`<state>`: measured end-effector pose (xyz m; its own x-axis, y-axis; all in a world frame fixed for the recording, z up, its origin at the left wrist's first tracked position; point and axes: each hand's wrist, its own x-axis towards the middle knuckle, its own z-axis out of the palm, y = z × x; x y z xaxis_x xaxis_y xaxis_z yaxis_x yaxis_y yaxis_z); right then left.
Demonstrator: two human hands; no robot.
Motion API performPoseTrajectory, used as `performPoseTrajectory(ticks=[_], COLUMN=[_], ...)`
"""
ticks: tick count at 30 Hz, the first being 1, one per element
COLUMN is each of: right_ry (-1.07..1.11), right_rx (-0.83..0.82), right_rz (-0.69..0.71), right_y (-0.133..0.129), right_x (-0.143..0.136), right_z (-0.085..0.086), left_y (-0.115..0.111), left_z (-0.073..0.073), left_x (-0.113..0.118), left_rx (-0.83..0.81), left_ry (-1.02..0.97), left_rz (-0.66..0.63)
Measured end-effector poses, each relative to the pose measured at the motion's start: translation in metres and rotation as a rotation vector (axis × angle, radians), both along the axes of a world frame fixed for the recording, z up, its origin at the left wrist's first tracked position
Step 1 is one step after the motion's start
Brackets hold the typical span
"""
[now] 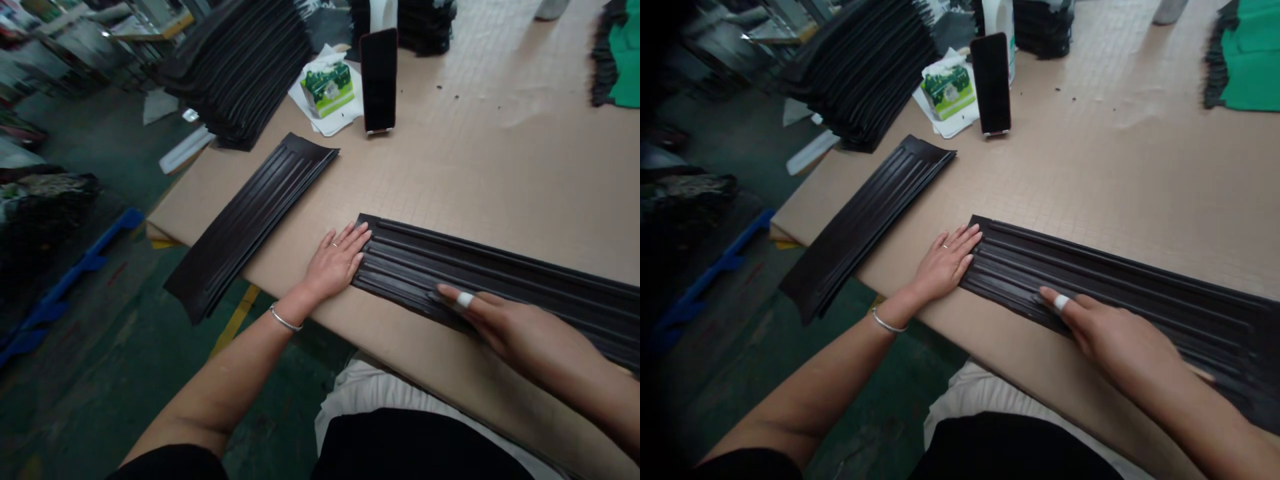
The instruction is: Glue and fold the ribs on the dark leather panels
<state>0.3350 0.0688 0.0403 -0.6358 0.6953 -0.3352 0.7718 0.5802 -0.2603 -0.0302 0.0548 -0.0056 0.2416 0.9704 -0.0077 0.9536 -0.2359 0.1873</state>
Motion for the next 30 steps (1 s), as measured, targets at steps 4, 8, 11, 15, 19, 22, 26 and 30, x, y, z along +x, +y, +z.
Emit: performPoseTrajectory(ticks=[4, 8, 11, 15, 19, 22, 26, 30], right_ry=[-0.122, -0.226, -0.289, -0.352, -0.348, -0.345, -0.382, -0.353], right_rx=[-0.036, 0.092, 0.169, 0.211, 0.204, 0.194, 0.19, 0.187], right_rz=[0.159, 0.228, 0.237, 0.231, 0.25, 0.254, 0.25, 0.233], right_y=[0.013, -0.001, -0.019, -0.027, -0.019, -0.015, -0.017, -0.014], right_x=[-0.107, -0.154, -0.142, -0.12, -0.14, -0.151, -0.143, -0.155], right_z=[0.018, 0.031, 0.028, 0.023, 0.024, 0.026, 0.026, 0.026], left_y=[-0.001, -0.001, -0.002, -0.003, -0.002, -0.001, -0.002, -0.001], left_z=[-0.001, 0.0, 0.003, 0.004, 0.004, 0.003, 0.002, 0.002], left_x=[0.002, 0.003, 0.004, 0.004, 0.004, 0.003, 0.003, 0.003], left_rx=[0.014, 0.004, -0.006, -0.001, -0.01, -0.018, 0.005, 0.005], left_ry=[-0.013, -0.028, -0.033, -0.031, -0.032, -0.042, -0.061, -0.072], left_rz=[0.012, 0.016, 0.026, 0.021, 0.017, 0.013, 0.008, 0.011])
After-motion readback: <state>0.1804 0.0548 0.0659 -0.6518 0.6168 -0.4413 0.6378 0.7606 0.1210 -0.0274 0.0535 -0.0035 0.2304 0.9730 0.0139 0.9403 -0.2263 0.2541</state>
